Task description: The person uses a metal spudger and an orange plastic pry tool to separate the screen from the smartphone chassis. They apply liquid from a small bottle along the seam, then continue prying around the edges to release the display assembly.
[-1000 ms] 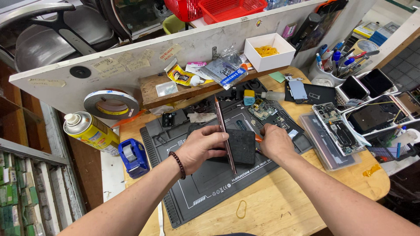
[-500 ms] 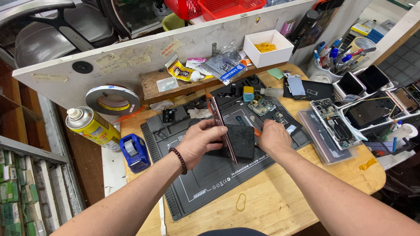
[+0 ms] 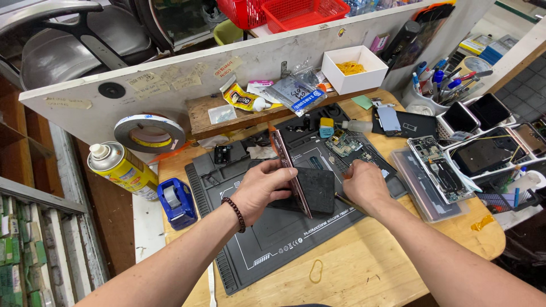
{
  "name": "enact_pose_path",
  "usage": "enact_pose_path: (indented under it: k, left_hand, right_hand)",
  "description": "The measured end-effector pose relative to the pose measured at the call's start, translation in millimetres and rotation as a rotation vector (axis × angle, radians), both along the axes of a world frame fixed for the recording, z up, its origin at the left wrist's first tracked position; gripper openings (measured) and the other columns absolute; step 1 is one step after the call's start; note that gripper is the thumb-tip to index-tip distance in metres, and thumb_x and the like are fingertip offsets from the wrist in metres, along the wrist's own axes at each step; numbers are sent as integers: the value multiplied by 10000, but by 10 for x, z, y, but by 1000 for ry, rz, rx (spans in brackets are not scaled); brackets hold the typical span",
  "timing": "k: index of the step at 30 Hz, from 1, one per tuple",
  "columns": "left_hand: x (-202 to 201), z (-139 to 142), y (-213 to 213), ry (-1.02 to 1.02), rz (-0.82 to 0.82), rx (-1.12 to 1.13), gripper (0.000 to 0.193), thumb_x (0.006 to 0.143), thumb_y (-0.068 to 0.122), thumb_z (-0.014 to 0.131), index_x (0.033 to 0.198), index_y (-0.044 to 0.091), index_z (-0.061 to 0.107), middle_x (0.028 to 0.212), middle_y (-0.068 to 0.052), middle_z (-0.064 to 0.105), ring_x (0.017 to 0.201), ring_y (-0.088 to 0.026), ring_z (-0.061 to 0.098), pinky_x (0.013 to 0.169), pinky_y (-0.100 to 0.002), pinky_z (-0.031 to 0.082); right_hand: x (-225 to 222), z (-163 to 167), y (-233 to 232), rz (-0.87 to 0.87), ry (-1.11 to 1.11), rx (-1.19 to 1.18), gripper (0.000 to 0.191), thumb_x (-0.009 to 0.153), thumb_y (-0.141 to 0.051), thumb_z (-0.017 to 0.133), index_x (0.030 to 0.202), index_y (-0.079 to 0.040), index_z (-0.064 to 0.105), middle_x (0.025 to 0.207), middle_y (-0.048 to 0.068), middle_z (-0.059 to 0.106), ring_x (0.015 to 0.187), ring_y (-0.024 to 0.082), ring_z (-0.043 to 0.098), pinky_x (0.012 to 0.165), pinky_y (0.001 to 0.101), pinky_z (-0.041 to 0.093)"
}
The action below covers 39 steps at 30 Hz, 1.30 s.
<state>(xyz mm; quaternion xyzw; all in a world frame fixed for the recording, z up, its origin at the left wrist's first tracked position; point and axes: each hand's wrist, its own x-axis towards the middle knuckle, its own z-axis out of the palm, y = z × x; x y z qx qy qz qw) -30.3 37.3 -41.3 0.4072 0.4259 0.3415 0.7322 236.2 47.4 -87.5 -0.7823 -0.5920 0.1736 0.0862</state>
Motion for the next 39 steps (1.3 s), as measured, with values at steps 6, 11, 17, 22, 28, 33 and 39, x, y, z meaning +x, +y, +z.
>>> enact_pose_path:
  k: [6,11,17,22,28,33,39]
  left_hand:
    - [40,40,-85,-4,39,-4,695,805,314,769,1382,7,532,1137,-86,713,1042,-163,690,931,-349,548]
    - [222,29,-254,125,108,83,727,766,273,796,1373,-19,522,1191,-103,718,1085,-166,687,938,-338,542]
    - [276,171,-345,237,167,241,671,740,200,809,1292,-44,516,1196,-123,704,1127,-176,687,970,-309,553]
    - [20,543,-386,868,257,442,390,812,158,727,1182,68,644,1108,-79,742,1048,-188,719,953,-306,551]
    - [-242,916,-53,871,372,1497,238,937,42,652,1174,62,659,1239,-108,654,1165,-354,666,1015,-421,541]
    - [-278,1079,204,895,-23,1265,222,896,179,682,1068,52,742,1016,-135,716,973,-313,694,861,-408,557]
    - [-179,1089,229,856,-67,974,384,785,419,801,844,41,776,750,-79,739,709,-197,717,664,-346,575]
  right_hand:
    - [-22,475,-82,-156,595,62,357,826,-94,686,1181,-85,713,1006,140,722,775,243,613,708,401,469]
    - [-492,948,-324,95,780,88,414,789,-280,817,1139,-77,731,891,71,758,769,120,672,657,301,530]
    - [-858,1170,-505,231,477,406,216,852,-237,753,994,-77,782,764,69,742,648,187,726,605,327,561]
    - [-830,1115,-583,401,451,783,113,894,-88,713,980,-14,713,852,118,702,674,254,677,596,334,531]
    - [-945,906,-524,382,502,841,92,930,-67,702,993,-2,688,880,119,692,684,244,670,607,330,526]
    - [-974,798,-524,332,583,708,104,919,-97,702,973,-10,687,845,95,690,629,156,713,556,292,546]
    - [-1009,894,-457,247,708,450,188,870,-196,761,983,-47,741,780,53,744,518,107,687,480,283,529]
